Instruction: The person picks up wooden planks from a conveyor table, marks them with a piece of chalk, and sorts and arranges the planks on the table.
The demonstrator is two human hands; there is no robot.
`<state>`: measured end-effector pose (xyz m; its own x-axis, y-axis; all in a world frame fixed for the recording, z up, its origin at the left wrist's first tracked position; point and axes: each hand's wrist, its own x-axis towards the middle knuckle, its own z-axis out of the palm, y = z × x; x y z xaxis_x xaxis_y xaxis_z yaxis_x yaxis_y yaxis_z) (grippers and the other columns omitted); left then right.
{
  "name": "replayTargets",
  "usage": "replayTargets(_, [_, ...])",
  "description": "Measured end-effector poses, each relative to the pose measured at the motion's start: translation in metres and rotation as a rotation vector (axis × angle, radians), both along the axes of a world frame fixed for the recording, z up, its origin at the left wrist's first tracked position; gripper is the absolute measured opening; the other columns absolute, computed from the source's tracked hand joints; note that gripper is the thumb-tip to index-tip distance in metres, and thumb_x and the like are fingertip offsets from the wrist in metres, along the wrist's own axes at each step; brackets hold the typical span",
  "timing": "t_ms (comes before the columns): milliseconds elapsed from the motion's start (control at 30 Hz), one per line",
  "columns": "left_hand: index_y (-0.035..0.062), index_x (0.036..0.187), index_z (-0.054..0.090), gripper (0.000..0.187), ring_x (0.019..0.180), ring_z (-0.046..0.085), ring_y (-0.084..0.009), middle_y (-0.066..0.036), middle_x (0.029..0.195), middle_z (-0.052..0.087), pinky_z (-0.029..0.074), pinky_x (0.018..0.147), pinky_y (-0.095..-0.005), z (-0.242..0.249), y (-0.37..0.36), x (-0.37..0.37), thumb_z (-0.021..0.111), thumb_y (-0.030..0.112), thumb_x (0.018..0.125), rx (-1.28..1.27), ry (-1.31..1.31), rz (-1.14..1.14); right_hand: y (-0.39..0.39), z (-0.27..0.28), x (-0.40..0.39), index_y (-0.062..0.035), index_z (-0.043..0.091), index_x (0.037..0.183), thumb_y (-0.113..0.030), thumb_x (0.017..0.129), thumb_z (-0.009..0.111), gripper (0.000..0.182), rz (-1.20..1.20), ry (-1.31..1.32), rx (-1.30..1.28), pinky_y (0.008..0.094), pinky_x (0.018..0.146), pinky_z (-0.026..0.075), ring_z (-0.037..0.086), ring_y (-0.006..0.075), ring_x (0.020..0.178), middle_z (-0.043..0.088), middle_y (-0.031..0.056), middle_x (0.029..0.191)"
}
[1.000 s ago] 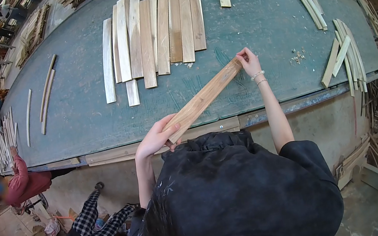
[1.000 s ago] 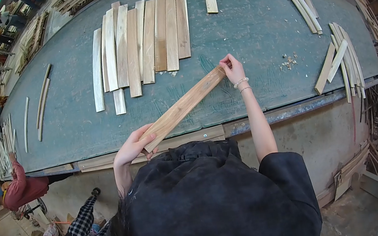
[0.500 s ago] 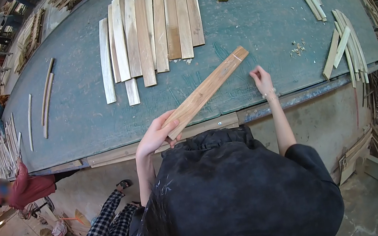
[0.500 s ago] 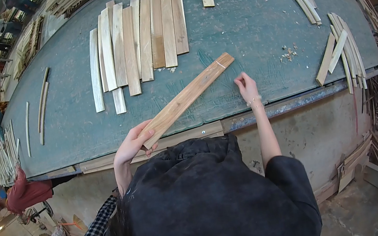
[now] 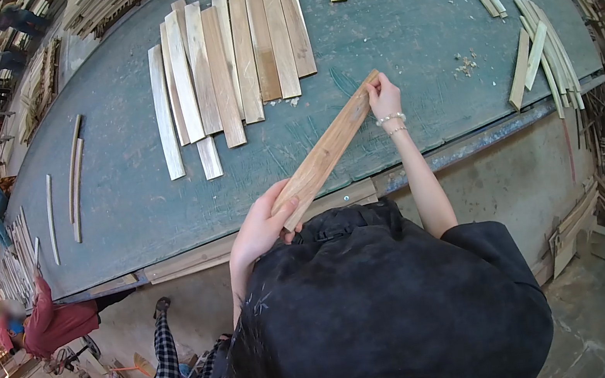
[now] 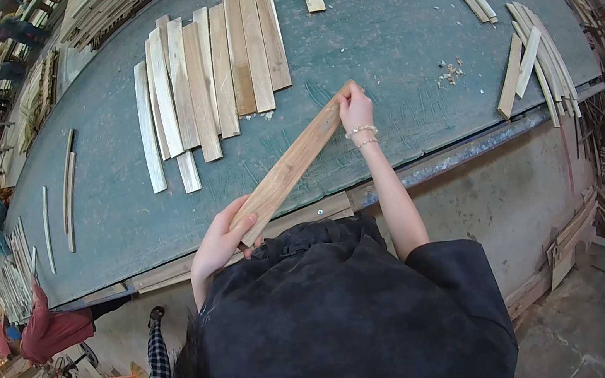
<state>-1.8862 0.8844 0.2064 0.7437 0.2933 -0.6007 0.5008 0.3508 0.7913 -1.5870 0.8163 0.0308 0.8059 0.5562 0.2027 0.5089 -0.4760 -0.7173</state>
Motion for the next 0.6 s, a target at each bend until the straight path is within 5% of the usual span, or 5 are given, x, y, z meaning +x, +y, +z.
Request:
replayTargets(100, [0.0003,0.117,0.037,0.035,0.043,0.044,-0.0071,-0.005,0.06,0.049,0.036,0.038,-0.0195,0.004,0.001,0.001,0.041,0.017,0.086,-0.048,0.0,0.003,-0.001,0.009,-0.017,-0.0004,0.045,0.07,-0.006,0.072,0.057,0.013,0.121,0.113,0.184,0.0295,0.049,0.042,0.052,0.0215,0.051,0.051,0.0112,0.056])
replayTargets(200, [-0.0001,0.116,0.037,0.035,0.042,0.043,-0.0075,-0.005,0.06,0.049,0.036,0.038,-0.0198,-0.006,0.002,-0.003,0.041,0.017,0.086,-0.041,-0.024,0.034,-0.023,0.025,-0.017,-0.0001,0.045,0.069,-0.005,0.072,0.057,0.014,0.195,0.193,0.107,0.031,0.048,0.041,0.05,0.0251,0.049,0.05,0.0126,0.056])
replayTargets(467, [-0.0001,0.116,0.036,0.034,0.042,0.043,-0.0079,-0.005,0.06,0.049,0.037,0.039,-0.0203,-0.009,0.004,-0.003,0.041,0.017,0.086,-0.064,-0.036,0.019,-0.015,0.018,-0.031,-0.0002,0.044,0.07,-0.005,0.072,0.055,0.012,0.006,0.046,0.076,0.0332,0.048,0.04,0.053,0.0296,0.053,0.051,0.0156,0.057])
replayTargets(600, [0.0,0.118,0.034,0.036,0.048,0.046,-0.0094,-0.005,0.061,0.049,0.038,0.042,-0.0204,-0.008,0.008,-0.004,0.041,0.018,0.087,-0.101,-0.033,0.003,-0.037,0.034,-0.058,-0.0012,0.045,0.068,-0.013,0.078,0.054,0.018,-0.025,0.291,0.174,0.0273,0.047,0.04,0.053,0.0146,0.05,0.053,0.0084,0.055])
